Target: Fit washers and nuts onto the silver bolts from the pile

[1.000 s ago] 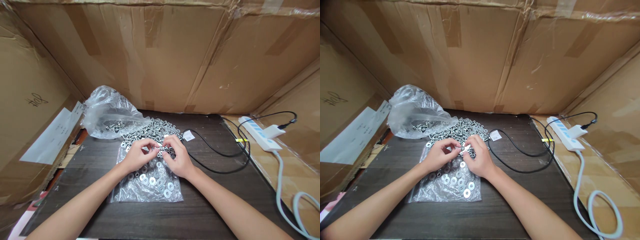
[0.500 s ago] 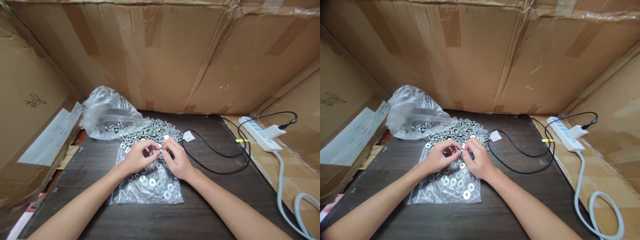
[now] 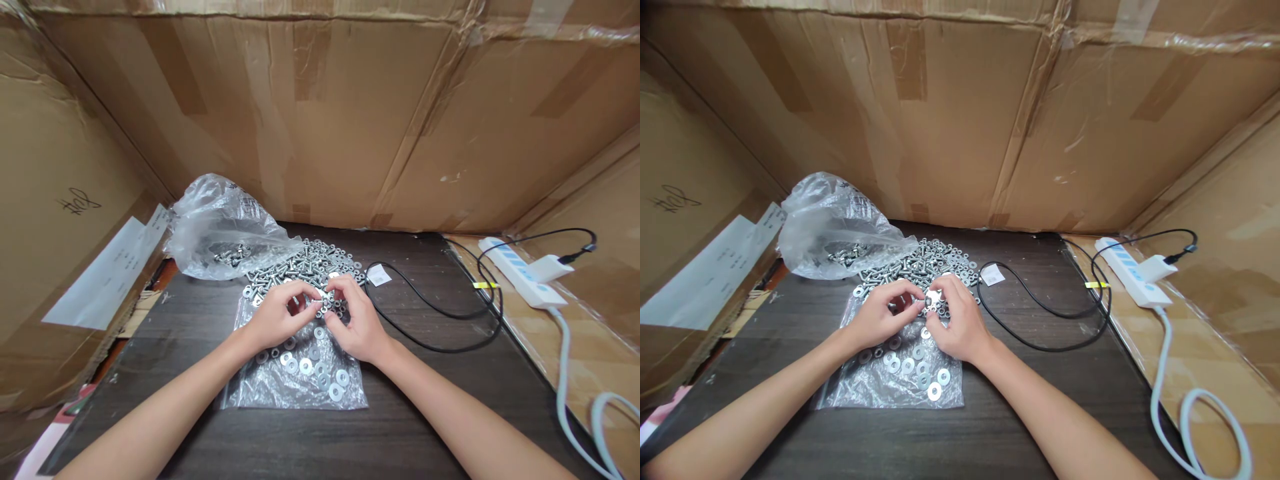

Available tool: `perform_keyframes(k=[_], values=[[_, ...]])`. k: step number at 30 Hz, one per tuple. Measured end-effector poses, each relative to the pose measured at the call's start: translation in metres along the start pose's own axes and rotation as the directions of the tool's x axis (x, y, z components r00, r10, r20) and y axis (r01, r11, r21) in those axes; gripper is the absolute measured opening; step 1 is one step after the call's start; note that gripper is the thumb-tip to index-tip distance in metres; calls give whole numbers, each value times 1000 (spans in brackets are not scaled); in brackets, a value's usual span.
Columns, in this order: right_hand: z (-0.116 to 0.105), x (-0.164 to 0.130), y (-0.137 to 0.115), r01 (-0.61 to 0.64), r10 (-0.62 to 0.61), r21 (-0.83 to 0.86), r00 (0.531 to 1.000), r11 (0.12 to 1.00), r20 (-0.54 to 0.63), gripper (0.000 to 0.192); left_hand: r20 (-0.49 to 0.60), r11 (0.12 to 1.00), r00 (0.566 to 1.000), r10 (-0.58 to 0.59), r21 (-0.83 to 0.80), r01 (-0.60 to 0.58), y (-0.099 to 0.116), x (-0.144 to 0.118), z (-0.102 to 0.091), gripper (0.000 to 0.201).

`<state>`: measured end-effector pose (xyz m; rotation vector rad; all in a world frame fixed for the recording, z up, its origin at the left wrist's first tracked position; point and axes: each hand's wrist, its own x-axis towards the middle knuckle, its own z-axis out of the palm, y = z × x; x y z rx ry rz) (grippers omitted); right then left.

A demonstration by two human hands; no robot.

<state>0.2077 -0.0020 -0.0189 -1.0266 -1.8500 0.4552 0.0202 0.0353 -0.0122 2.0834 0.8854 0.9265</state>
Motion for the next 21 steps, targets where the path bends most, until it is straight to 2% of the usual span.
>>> perform_keyframes(k=[8, 15, 21], values=[[3, 0, 3, 17, -16, 30, 1000, 999, -22, 5, 3, 1000, 1000, 21, -2, -21, 0, -1, 0, 9], [4, -2, 7, -9, 8, 15, 1000, 1000, 13, 23, 40, 994, 994, 105, 23, -106, 0, -2, 1, 8], [1, 1, 2, 15, -15, 8, 1000, 1000, 16, 4, 19, 993, 994, 111, 41, -112, 0, -3, 0, 10]])
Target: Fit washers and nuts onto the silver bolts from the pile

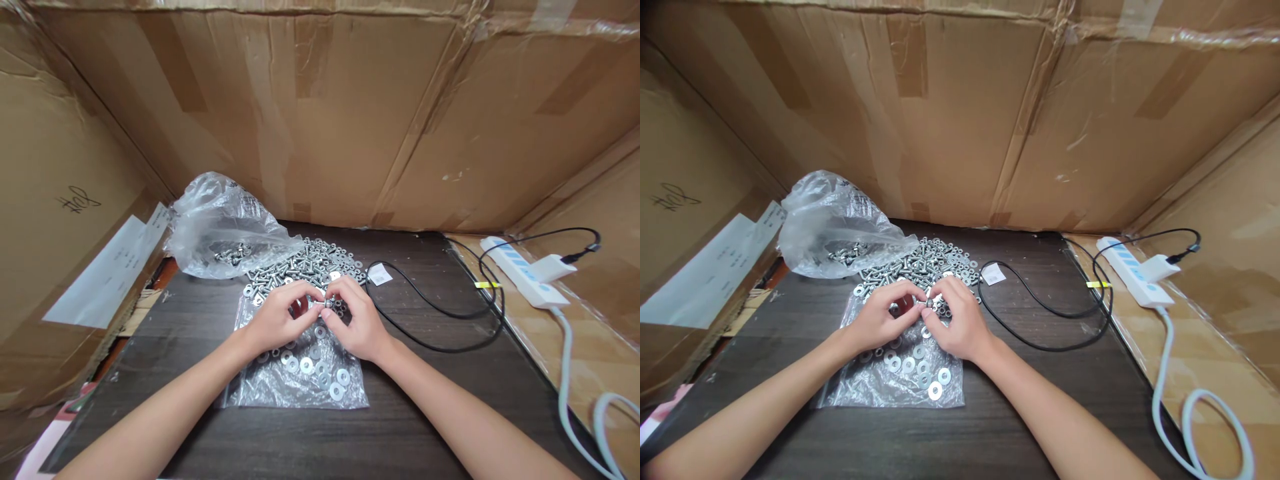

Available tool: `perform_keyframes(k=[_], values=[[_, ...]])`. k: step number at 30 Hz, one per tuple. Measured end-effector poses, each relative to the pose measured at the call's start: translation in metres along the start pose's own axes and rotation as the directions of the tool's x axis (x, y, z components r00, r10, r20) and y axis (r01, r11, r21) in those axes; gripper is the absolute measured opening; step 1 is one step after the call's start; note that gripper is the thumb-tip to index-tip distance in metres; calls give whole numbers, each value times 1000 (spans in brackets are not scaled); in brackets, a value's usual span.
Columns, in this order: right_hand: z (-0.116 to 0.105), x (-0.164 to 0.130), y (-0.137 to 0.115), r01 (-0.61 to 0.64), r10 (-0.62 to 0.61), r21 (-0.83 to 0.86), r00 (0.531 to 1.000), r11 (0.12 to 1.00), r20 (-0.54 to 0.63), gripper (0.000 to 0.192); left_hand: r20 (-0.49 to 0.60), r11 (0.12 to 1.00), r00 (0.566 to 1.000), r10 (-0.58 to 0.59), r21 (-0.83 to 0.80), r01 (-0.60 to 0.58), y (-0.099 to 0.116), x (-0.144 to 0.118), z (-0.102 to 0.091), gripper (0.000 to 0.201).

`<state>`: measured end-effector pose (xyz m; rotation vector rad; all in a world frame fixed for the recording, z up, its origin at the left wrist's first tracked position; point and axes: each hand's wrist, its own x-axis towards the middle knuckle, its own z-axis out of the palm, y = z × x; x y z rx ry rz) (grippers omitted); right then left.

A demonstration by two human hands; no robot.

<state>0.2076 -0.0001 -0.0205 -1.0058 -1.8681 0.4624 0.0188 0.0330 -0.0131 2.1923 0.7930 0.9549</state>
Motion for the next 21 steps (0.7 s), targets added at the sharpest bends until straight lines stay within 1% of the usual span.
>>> perform_keyframes(k=[3, 7, 9, 11, 13, 14, 15, 17, 19, 21], values=[[2, 0, 1, 21, -21, -3, 1000, 1000, 5, 5, -10, 999, 999, 31, 20, -31, 0, 0, 1, 9], [5, -3, 2, -13, 13, 37, 1000, 999, 21, 26, -5, 981, 987, 163, 108, -161, -1, 0, 3, 10], [7, -4, 2, -43, 41, 60, 999, 997, 30, 35, -20, 952, 966, 256, 179, -249, -3, -1, 4, 12], [9, -6, 1, -71, 69, 85, 997, 994, 30, 40, -41, 906, 934, 354, 263, -332, -4, -2, 5, 14], [9, -6, 0, -92, 89, 103, 995, 990, 36, 44, -42, 861, 905, 423, 328, -388, -4, -3, 5, 16], [9, -7, 0, -99, 95, 105, 995, 990, 44, 46, -37, 852, 900, 434, 341, -397, -4, -3, 5, 16], [9, -7, 0, -102, 98, 102, 994, 989, 51, 46, -32, 858, 906, 421, 337, -387, -3, -3, 5, 15], [6, -6, 0, -100, 97, 87, 994, 991, 43, 44, -39, 898, 934, 356, 291, -331, -2, -3, 4, 12], [3, -4, -2, -90, 89, 81, 996, 993, 17, 38, -61, 939, 959, 277, 227, -257, 0, -2, 2, 9], [1, -3, -3, -80, 80, 91, 997, 993, -1, 28, -88, 960, 970, 228, 185, -209, 0, -1, 2, 9]])
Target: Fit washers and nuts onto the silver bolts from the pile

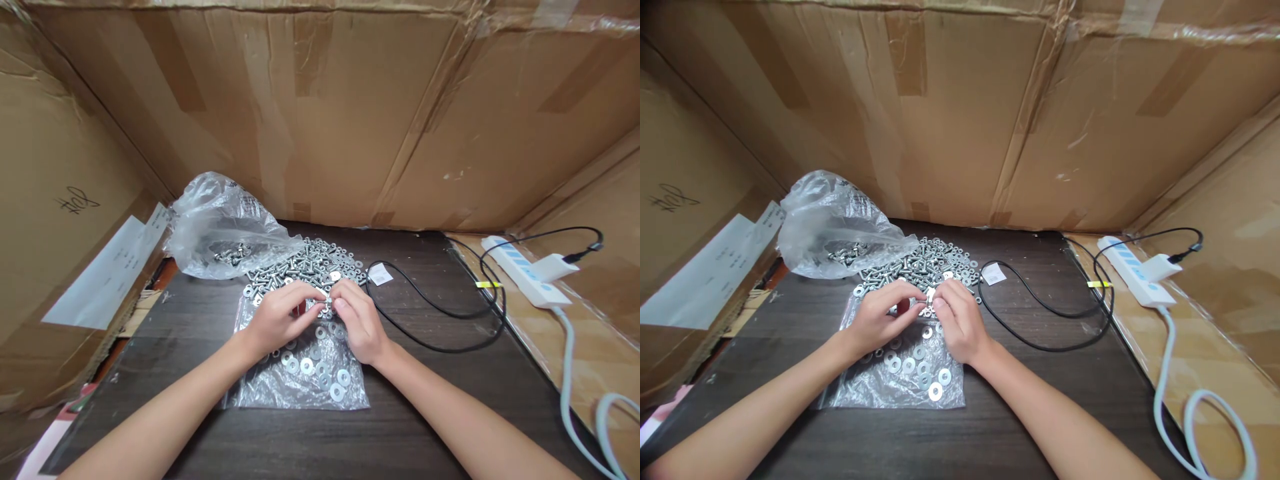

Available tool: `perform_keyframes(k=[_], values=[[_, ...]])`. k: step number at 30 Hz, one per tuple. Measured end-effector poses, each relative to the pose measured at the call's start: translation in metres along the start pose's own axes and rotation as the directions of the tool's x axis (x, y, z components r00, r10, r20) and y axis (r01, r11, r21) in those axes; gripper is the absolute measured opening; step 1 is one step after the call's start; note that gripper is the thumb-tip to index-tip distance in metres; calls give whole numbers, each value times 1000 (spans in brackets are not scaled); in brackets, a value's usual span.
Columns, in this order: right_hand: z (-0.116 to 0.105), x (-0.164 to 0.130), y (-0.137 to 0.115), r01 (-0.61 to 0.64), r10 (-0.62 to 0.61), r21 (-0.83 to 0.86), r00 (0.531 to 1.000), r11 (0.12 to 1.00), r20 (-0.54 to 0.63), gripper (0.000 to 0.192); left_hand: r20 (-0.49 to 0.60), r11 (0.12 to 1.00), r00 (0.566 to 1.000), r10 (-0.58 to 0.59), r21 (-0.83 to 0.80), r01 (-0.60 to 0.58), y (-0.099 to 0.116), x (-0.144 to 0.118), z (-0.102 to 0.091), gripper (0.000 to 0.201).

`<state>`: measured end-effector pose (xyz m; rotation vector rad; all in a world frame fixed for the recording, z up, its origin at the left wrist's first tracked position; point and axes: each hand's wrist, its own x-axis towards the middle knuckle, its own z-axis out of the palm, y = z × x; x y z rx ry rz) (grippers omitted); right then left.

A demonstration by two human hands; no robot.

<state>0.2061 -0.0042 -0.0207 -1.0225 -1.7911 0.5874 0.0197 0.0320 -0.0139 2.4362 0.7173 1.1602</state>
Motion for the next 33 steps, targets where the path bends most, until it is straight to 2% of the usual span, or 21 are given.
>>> perform_keyframes(k=[4, 11, 16, 18, 22, 27, 30, 33], values=[[1, 1, 0, -2, 2, 14, 1000, 1000, 1, 19, 21, 999, 999, -38, -9, 38, -3, -1, 0, 9], [3, 0, 3, 13, -11, -44, 999, 999, 43, 33, 72, 1000, 997, -16, -6, 16, -4, -3, 1, 8], [0, 1, 1, 30, -29, -24, 999, 999, 29, 10, 44, 1000, 999, 20, 1, -20, -3, -2, 2, 7], [0, 1, 1, 61, -60, -32, 998, 998, 34, 9, 36, 999, 998, 42, 14, -43, -2, -2, 2, 7], [4, -1, 3, 86, -84, -42, 995, 995, 52, 29, 19, 981, 986, 168, 92, -169, 0, 0, 1, 7], [8, -3, 5, 73, -73, -1, 997, 997, 26, 39, 9, 908, 934, 358, 231, -350, 0, 2, -4, 11], [9, -2, 6, 14, -15, 25, 999, 1000, 34, 42, 38, 872, 911, 410, 276, -404, -1, 4, -7, 12], [9, 0, 6, -46, 44, 38, 998, 998, 54, 43, 60, 860, 908, 414, 300, -412, -2, 5, -8, 11]])
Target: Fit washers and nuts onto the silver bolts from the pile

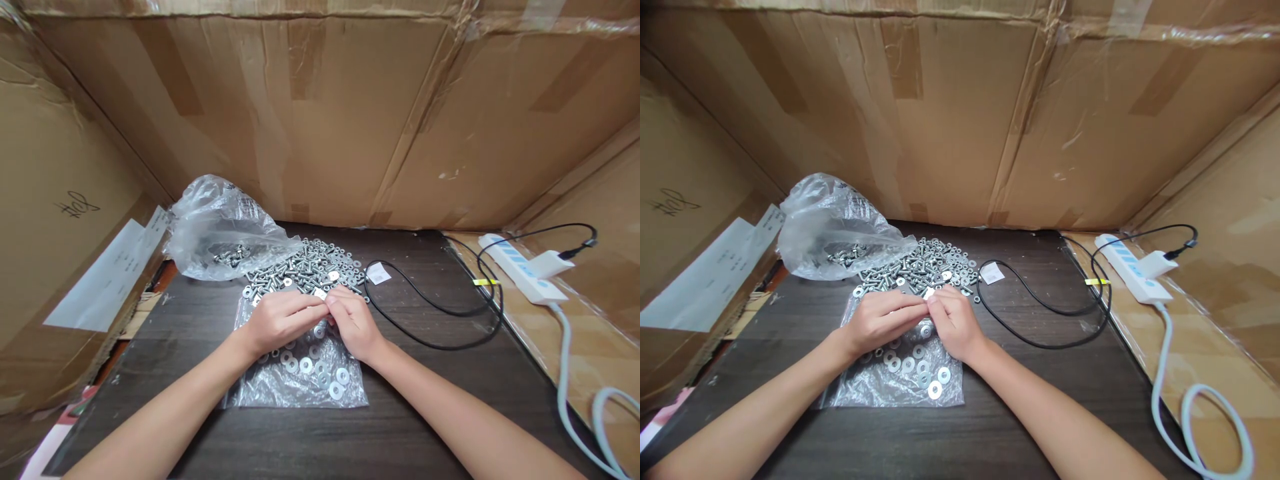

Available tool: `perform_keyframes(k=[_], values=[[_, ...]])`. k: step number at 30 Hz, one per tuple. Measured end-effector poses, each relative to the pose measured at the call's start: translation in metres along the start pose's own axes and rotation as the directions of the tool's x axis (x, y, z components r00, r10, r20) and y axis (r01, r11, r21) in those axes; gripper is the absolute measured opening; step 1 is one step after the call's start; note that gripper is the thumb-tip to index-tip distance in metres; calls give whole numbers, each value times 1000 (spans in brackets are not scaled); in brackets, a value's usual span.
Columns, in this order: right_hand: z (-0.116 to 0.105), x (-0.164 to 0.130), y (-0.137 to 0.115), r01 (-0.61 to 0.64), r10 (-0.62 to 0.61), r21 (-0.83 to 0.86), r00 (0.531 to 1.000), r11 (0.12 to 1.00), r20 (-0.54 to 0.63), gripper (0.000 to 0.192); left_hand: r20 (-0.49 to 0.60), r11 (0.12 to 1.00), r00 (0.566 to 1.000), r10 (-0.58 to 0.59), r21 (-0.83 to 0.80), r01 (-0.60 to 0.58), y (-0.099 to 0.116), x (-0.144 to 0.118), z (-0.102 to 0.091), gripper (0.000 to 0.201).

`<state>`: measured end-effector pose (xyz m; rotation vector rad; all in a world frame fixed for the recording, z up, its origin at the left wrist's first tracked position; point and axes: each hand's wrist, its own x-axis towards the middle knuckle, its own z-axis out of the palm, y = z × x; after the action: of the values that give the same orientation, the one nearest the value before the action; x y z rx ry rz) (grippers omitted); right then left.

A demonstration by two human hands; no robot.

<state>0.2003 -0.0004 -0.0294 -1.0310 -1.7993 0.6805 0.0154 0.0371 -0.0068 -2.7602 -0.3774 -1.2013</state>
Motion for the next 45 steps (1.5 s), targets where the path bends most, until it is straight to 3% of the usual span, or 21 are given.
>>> perform_keyframes(k=[4, 7, 11, 13, 14, 15, 17, 20, 22, 25, 28, 31, 33, 35, 39, 42, 45], values=[[-1, 1, -1, -34, 34, -12, 999, 999, 15, 43, 7, 999, 1000, -30, -26, 30, 1, 0, 3, 11], [-4, 1, -3, -17, 17, -66, 1000, 998, -6, 40, 17, 951, 973, -231, -206, 229, 4, 0, 6, 8], [-10, 1, -7, 67, -71, -121, 997, 990, -23, 18, 157, 687, 805, -572, -444, 575, 6, 2, 8, 6], [-11, 1, -7, 103, -107, -147, 994, 984, -23, 11, 190, 613, 756, -626, -479, 628, 7, 2, 9, 8], [-11, 1, -7, 110, -115, -159, 993, 981, -27, 11, 193, 607, 753, -629, -483, 631, 8, 1, 9, 8], [-10, 1, -6, 108, -114, -166, 993, 980, -29, 13, 185, 625, 765, -617, -476, 619, 8, 1, 10, 8], [-8, 0, -4, 90, -95, -151, 995, 984, -24, 23, 141, 720, 830, -540, -433, 542, 7, 0, 10, 6], [-3, -1, -1, 52, -53, -73, 999, 996, -9, 39, 30, 908, 948, -317, -279, 312, 5, -1, 10, 7], [-1, -3, 0, 20, -21, -37, 1000, 999, -12, 45, -24, 974, 986, -165, -159, 159, 4, -1, 7, 10], [0, -4, -1, -23, 23, -43, 1000, 999, -15, 48, -27, 998, 999, -36, -51, 34, 2, -1, 2, 13], [0, -4, -3, -46, 46, -72, 999, 996, -1, 48, -8, 1000, 1000, 11, -15, -11, 1, -1, -1, 12], [-3, -2, -4, -37, 41, -113, 999, 993, 33, 49, 1, 998, 1000, -25, -51, 26, 2, -1, 1, 11], [-5, -1, -5, -18, 26, -160, 999, 987, 47, 49, 15, 980, 991, -130, -152, 130, 3, -1, 3, 11], [-8, -1, -6, 13, -3, -218, 999, 976, 44, 46, 60, 901, 950, -308, -302, 311, 4, -1, 5, 9], [-11, 0, -8, 79, -80, -290, 997, 954, 9, 28, 235, 588, 750, -619, -495, 640, 7, 1, 7, 10], [-11, 0, -9, 122, -126, -292, 992, 949, 5, 17, 369, 428, 651, -663, -527, 734, 7, 1, 7, 13], [-10, 1, -9, 143, -147, -290, 989, 946, 7, 11, 421, 381, 623, -659, -527, 759, 5, 1, 7, 15]])
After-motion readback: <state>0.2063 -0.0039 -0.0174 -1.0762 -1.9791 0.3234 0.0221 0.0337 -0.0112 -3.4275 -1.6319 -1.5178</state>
